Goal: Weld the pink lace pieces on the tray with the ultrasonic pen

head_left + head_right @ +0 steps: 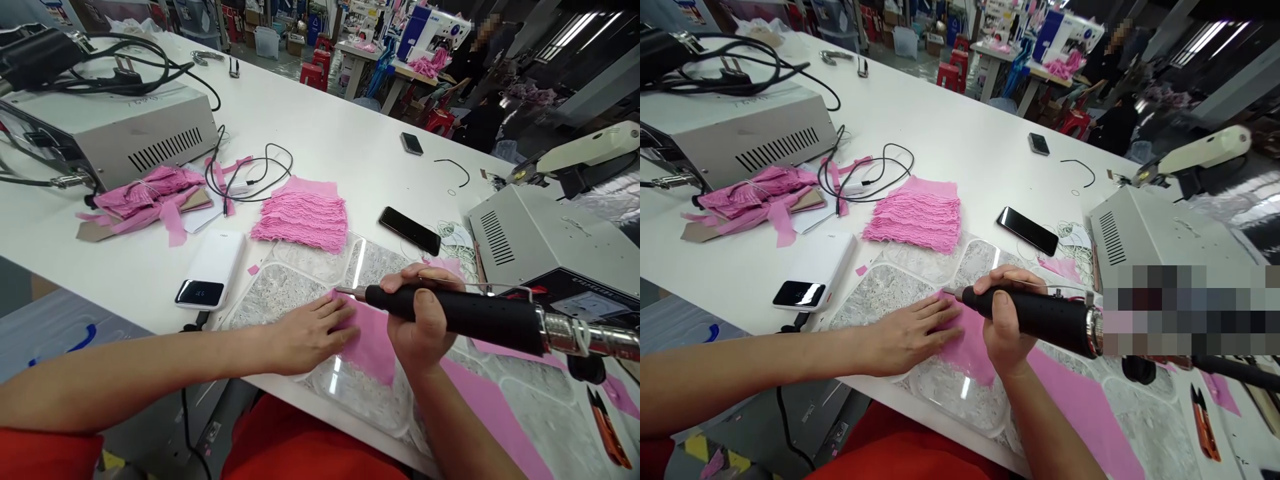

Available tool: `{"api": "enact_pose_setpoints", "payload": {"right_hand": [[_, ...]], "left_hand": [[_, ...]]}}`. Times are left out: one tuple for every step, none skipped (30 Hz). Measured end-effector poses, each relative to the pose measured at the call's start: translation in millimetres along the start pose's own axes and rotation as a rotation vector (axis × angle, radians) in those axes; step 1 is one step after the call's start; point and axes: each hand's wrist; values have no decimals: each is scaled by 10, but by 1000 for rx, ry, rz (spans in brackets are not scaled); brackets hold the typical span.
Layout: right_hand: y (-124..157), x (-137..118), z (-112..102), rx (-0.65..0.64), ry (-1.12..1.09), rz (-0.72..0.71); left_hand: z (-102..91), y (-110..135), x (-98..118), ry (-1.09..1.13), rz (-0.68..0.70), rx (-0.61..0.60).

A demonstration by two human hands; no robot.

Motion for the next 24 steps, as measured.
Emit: {"api": "enact_pose_setpoints", "payload": {"right_hand": [[3,6,5,3,0,0],[3,8,8,7,0,1],[2,8,11,10,0,0],[-2,6,12,12,-1,3],[-6,3,12,12,-4,7],[-10,0,11,11,-5,11],[-13,-3,9,10,-5,12],[-14,-3,6,7,-3,14],[-13,-1,4,1,0,17],[-10,3,1,-6,5,18],[-6,10,1,-13,10,17],[-1,19,3,-18,13,17],[1,27,8,-19,15,16],[-2,33,13,-17,17,13],[-11,34,18,-12,19,11],[-29,27,19,-5,19,9],[-55,11,12,8,20,4],[-90,-17,-4,24,23,-6],[-130,-56,-34,46,27,-18],[-171,-105,-77,73,34,-31],[-210,-161,-135,100,46,-45],[-241,-220,-205,126,59,-53],[-263,-278,-286,149,71,-53],[-272,-330,-373,170,80,-46]], "left_hand": [[1,-1,1,0,-2,3],[3,-2,3,1,-4,9],[4,-3,4,3,-4,14],[6,-4,4,6,-4,20],[7,-4,5,8,-6,24],[8,-3,5,11,-6,25],[9,-2,5,13,-6,26],[10,-1,4,14,-6,22],[13,1,3,15,-5,16],[16,2,2,13,-4,12],[19,4,1,10,-2,7],[23,5,-1,7,-1,-1],[26,6,-4,3,-3,-9],[28,7,-6,-1,-2,-18],[28,8,-9,-4,-1,-24],[24,10,-12,-8,1,-30],[18,12,-15,-12,5,-38],[8,13,-18,-18,6,-47],[-4,14,-21,-23,6,-58],[-17,13,-23,-29,4,-73],[-29,9,-23,-33,0,-89],[-38,1,-20,-35,-1,-104],[-41,-12,-14,-36,-2,-113],[-38,-32,-4,-35,1,-119]]}}
Point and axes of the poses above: each hand's wrist, its own y-axis away from the middle knuckle, its own z-axis out of the palm, x = y × z, and after that the axes turned 5 degrees about -z, right-handed
